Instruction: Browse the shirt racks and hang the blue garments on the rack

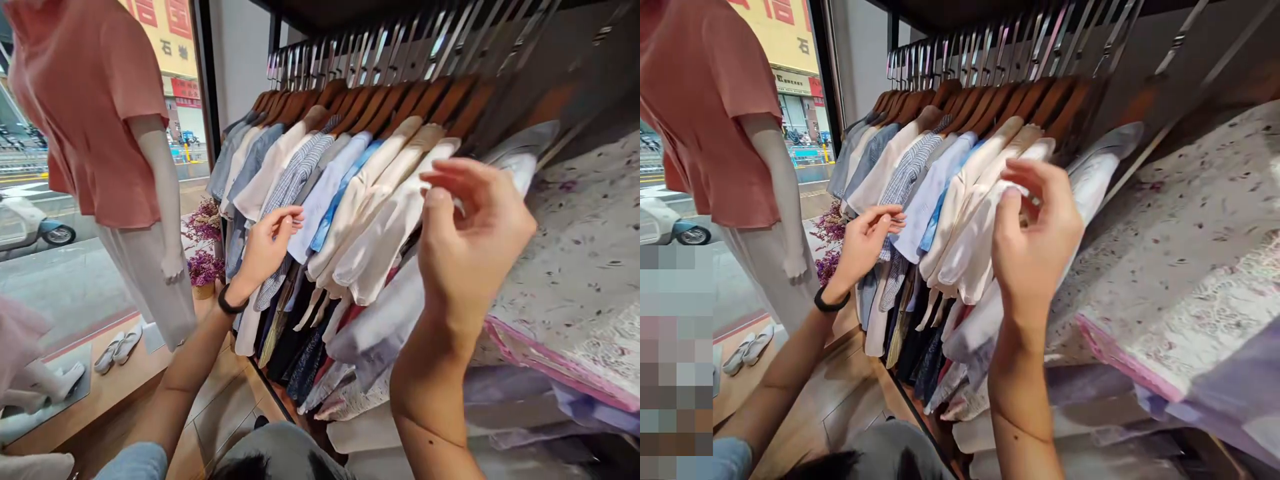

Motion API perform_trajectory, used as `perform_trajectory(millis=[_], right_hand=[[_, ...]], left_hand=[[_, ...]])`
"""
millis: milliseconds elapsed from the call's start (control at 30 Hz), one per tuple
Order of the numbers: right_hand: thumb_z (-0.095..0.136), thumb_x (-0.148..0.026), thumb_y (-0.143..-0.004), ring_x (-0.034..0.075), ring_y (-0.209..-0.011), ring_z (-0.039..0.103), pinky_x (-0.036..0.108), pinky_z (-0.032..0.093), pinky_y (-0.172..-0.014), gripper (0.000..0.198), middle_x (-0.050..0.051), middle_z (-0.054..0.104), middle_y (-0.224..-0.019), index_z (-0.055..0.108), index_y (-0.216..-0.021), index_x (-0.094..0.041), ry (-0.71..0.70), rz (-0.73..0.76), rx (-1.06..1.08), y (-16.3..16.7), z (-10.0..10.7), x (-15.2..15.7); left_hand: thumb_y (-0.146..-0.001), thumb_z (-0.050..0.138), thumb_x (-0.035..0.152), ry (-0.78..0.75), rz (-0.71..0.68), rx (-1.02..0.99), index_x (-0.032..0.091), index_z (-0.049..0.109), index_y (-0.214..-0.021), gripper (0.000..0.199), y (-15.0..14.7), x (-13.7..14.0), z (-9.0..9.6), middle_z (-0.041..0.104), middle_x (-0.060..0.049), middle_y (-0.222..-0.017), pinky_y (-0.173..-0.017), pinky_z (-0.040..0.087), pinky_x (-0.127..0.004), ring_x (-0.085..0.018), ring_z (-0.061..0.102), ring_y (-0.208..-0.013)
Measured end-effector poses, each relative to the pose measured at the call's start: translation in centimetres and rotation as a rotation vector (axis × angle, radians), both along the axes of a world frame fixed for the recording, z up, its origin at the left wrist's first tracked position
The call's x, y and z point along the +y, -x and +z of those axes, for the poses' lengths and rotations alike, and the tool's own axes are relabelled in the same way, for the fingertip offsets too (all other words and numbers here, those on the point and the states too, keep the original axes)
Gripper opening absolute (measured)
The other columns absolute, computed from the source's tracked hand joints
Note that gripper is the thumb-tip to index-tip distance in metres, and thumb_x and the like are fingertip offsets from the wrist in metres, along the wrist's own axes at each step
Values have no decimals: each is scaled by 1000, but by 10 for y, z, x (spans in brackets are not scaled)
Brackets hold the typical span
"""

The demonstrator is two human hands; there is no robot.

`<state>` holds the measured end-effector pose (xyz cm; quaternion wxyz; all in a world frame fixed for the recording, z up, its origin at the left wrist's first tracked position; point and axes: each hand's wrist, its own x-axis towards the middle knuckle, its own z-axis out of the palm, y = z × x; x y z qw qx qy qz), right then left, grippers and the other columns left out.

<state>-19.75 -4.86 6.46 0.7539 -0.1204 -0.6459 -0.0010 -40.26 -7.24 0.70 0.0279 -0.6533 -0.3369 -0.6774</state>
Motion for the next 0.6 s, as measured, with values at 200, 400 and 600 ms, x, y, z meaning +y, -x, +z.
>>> perform_trajectory(millis=[200, 400, 600], right_hand=[[20, -31, -77, 26, -124, 51, 38, 39, -93, 68, 19, 62, -115, 64, -90, 19, 255, -590, -761, 25, 110, 38], [47, -24, -84, 31, -120, 61, 46, 49, -97, 37, 15, 69, -114, 77, -101, -10, 320, -901, -855, 15, 115, 64], [55, -10, -89, 29, -128, 53, 47, 45, -106, 37, 12, 63, -129, 71, -122, -15, 437, -975, -989, -10, 113, 56]], left_hand=[[-109, 16, 35, -108, 47, 318, 12, 49, -138, 50, -31, 87, 88, 59, -11, -127, -102, 49, -48, -28, 56, -127], [-101, 50, 29, 124, 119, 551, 12, 41, -143, 47, -40, 121, 120, 53, -14, -138, -113, 41, -44, -31, 44, -138], [-92, 61, 19, 389, 213, 726, 6, 50, -133, 44, -44, 103, 147, 62, -18, -126, -99, 48, -40, -31, 60, -112]])
